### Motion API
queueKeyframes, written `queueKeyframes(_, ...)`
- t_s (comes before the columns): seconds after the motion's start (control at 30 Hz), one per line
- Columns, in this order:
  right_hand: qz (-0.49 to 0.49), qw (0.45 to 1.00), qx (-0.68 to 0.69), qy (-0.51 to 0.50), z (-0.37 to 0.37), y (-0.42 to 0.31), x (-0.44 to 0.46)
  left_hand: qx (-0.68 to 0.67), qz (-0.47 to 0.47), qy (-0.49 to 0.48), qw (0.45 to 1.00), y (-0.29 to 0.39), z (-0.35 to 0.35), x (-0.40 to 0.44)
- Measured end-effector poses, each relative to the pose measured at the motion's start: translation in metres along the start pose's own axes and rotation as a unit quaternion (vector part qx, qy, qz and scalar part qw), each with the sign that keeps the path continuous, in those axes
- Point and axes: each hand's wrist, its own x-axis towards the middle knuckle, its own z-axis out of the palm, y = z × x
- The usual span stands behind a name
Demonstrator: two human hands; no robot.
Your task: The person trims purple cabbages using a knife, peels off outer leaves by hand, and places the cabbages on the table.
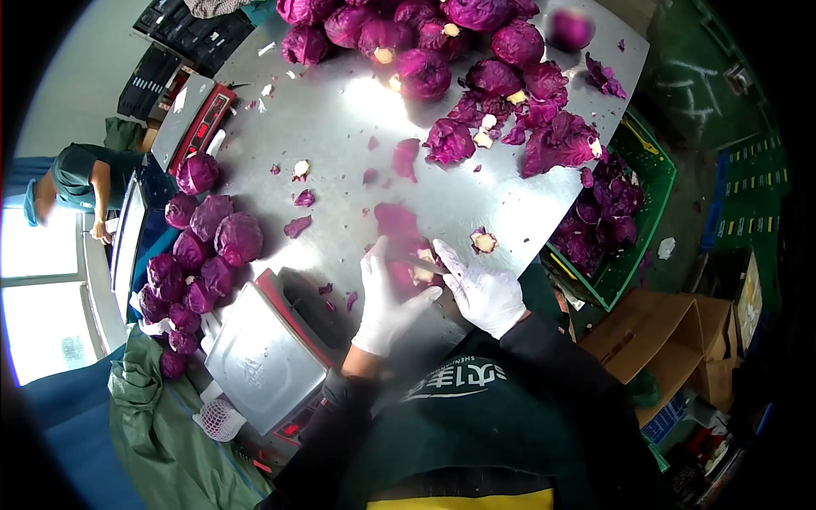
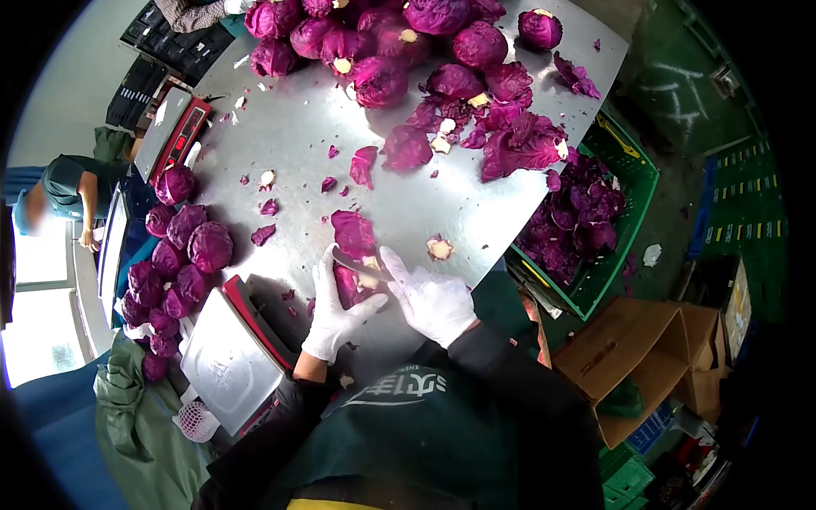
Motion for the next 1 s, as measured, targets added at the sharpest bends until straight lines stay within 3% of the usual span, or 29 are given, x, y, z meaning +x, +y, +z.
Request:
queueKeyframes(0.27,0.074,0.989,0.126,0.013,0.008,0.003,0.015,0.005,-0.026,0.019,0.999,-0.005,0.006,-0.002)
queueKeyframes(0.37,0.237,0.95,0.201,0.014,0.035,0.05,0.034,0.031,0.054,0.019,0.998,0.013,0.001,-0.01)
queueKeyframes(0.43,0.282,0.918,0.271,0.063,0.016,0.084,0.041,0.007,0.037,0.024,0.999,0.006,0.002,-0.019)
queueKeyframes(0.5,0.234,0.915,0.326,0.045,0.021,0.079,0.032,-0.094,-0.035,0.016,0.995,-0.01,0.004,-0.024)
queueKeyframes(0.53,0.236,0.916,0.323,0.005,0.006,0.057,0.026,-0.066,-0.052,0.007,0.996,-0.006,0.0,-0.024)
queueKeyframes(0.63,0.17,0.952,0.247,-0.064,0.006,0.016,0.011,-0.096,-0.052,0.006,0.994,-0.016,0.004,-0.026)
queueKeyframes(0.73,0.122,0.957,0.261,-0.032,0.033,0.003,-0.011,-0.058,0.024,0.002,0.998,-0.003,-0.003,-0.029)
queueKeyframes(0.77,0.147,0.941,0.302,-0.053,0.034,0.005,-0.011,-0.045,0.057,0.0,0.997,0.001,-0.004,-0.029)
queueKeyframes(0.9,0.225,0.872,0.409,-0.147,0.013,0.007,0.007,-0.044,0.039,0.044,0.997,-0.012,0.009,-0.024)
queueKeyframes(1.0,0.173,0.939,0.299,0.005,0.025,0.009,-0.003,-0.1,-0.076,0.021,0.992,0.005,0.001,-0.026)
